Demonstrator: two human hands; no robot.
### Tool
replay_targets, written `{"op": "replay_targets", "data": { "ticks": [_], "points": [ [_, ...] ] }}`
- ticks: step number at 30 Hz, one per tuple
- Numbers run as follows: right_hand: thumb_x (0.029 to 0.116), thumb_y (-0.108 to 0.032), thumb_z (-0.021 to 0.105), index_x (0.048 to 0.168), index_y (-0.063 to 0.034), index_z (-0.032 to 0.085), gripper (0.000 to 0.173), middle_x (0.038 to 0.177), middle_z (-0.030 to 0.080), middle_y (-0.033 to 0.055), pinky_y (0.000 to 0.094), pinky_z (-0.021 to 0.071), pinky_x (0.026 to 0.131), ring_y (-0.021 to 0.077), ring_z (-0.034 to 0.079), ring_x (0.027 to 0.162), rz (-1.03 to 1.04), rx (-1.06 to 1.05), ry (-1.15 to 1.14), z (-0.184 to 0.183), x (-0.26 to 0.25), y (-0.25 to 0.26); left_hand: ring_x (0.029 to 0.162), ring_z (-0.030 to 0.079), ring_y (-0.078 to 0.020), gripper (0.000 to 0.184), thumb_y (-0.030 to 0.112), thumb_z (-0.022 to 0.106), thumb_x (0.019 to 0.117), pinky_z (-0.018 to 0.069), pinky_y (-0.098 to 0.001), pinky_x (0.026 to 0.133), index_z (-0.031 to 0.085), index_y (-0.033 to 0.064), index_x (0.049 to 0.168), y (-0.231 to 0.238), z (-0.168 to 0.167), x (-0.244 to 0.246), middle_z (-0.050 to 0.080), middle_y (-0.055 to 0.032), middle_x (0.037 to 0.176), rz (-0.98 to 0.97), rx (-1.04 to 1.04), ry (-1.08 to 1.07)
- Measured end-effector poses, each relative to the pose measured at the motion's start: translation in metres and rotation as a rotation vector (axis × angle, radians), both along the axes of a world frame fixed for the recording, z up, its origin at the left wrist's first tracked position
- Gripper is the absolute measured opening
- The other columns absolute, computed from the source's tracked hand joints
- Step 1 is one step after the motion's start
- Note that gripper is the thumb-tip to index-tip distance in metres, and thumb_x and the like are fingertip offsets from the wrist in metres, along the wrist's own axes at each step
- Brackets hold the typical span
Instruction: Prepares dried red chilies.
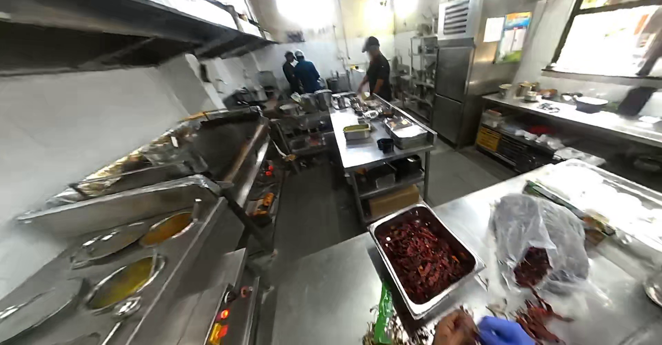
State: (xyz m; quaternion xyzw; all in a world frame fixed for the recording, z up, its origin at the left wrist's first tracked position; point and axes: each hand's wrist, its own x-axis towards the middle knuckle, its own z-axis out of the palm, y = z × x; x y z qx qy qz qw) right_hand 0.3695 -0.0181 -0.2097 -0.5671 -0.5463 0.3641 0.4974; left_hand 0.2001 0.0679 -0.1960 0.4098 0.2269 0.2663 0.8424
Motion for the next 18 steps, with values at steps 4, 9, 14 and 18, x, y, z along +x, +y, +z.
{"op": "replay_targets", "data": {
  "ticks": [4, 9, 14, 18],
  "points": [
    [0.1013, -0.027, 0.057, 0.086, -0.0081, 0.069, 0.027, 0.077, 0.064, 0.0035, 0.0347, 0.0522, 0.068, 0.0145, 0.06, 0.071, 0.146, -0.07, 0.413, 0.013, -0.015, -0.013, 0.048, 0.043, -0.0037, 0.02, 0.028, 0.056, 0.1059, 0.0389, -0.0199, 0.043, 0.065, 0.0103, 0.107, 0.0, -0.016, -0.015, 0.053, 0.0033, 0.067, -0.151, -0.07, -0.003],
    [0.1046, -0.036, 0.055, 0.101, -0.0131, 0.075, 0.031, 0.081, 0.07, 0.0037, 0.0406, 0.056, 0.071, 0.0172, 0.066, 0.074, 0.205, -0.439, -0.15, -0.009, -0.003, -0.025, 0.072, 0.064, -0.0148, 0.03, 0.037, 0.06, 0.1019, 0.0557, -0.0372, 0.068, 0.071, 0.0096, 0.105, 0.054, -0.007, -0.015, 0.067, -0.0024, 0.082, -0.097, 0.685, 0.549],
    [0.105, -0.041, 0.047, 0.125, -0.0214, 0.071, 0.037, 0.104, 0.074, 0.0057, 0.0539, 0.0549, 0.09, 0.0241, 0.071, 0.098, -0.028, -0.51, -0.516, -0.027, -0.021, -0.024, 0.094, 0.071, -0.0301, 0.042, 0.045, 0.062, 0.1006, 0.0584, -0.0587, 0.081, 0.062, 0.0167, 0.132, 0.121, 0.03, -0.005, 0.071, -0.0122, 0.113, -0.024, 1.011, 0.739],
    [0.1032, -0.049, 0.048, 0.137, -0.0281, 0.065, 0.043, 0.123, 0.071, 0.0017, 0.0534, 0.0511, 0.098, 0.0233, 0.066, 0.114, -0.182, -0.477, -0.639, -0.017, -0.023, -0.024, 0.142, 0.041, -0.0448, 0.097, 0.059, 0.065, 0.0927, 0.0375, -0.0696, 0.11, 0.013, 0.0241, 0.166, 0.144, 0.011, 0.001, 0.032, -0.018, 0.164, 0.211, 1.298, 0.838]
  ]
}}
